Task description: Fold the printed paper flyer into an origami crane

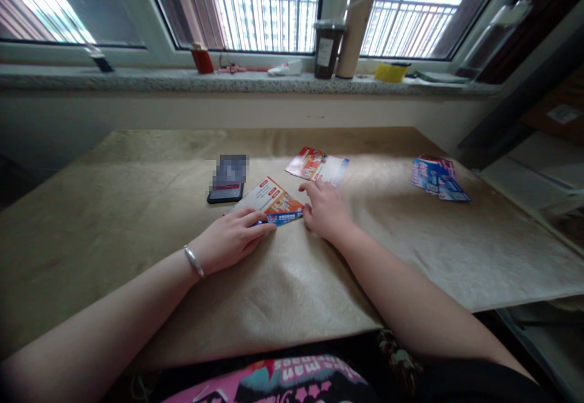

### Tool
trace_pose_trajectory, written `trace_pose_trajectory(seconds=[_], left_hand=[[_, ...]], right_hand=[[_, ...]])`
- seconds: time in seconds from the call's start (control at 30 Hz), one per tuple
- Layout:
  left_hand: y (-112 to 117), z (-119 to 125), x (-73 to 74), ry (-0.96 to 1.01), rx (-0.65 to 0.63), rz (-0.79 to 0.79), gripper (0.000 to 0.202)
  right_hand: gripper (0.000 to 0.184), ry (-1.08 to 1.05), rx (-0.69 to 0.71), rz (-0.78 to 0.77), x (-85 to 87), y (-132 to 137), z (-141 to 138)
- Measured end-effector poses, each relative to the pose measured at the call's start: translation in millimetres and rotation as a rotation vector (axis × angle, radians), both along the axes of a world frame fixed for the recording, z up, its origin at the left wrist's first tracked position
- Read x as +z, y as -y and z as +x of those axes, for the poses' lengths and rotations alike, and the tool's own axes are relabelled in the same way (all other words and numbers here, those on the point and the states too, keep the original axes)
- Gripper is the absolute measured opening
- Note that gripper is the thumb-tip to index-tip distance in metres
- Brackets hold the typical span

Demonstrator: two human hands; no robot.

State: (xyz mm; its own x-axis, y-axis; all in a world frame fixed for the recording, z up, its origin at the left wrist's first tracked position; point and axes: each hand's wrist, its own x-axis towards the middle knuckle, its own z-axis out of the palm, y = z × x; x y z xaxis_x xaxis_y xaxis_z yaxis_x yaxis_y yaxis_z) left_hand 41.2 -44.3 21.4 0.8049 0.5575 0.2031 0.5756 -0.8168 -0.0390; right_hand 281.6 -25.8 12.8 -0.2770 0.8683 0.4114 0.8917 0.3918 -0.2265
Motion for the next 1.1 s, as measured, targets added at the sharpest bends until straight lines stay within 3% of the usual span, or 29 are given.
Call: trace_pose_trajectory(seconds=[0.1,0.2,0.27,0.43,0.77,1.1], left_hand=[[-2.4,0.1,-0.8,0.009,-0.018,-0.019,0.028],[-4.7,-0.2,-2.6,0.017,-0.022,-0.029,0.028],[-5.7,-0.4,-4.1,0.024,-0.022,-0.022,0.028],[-5.8,0.2,-7.4,0.028,-0.005,0.001,0.027],[-7.0,0.8,-6.0,0.015,-0.017,0.017,0.025],[-12.1,-9.5,-6.4,0.034,-0.076,-0.085,0.022]], right_hand=[[0.018,0.038,0.247,0.107,2.3,3.4,-6.0],[0.017,0.084,0.471,0.087,-1.9,3.7,-10.6],[0.020,0.094,0.542,0.063,-6.1,2.6,-12.6],[0.023,0.119,0.594,0.049,-10.7,-0.4,-14.5],[0.022,0.203,0.568,0.036,-3.1,4.5,-19.5],[0.022,0.205,0.561,0.037,-5.7,4.3,-17.7]])
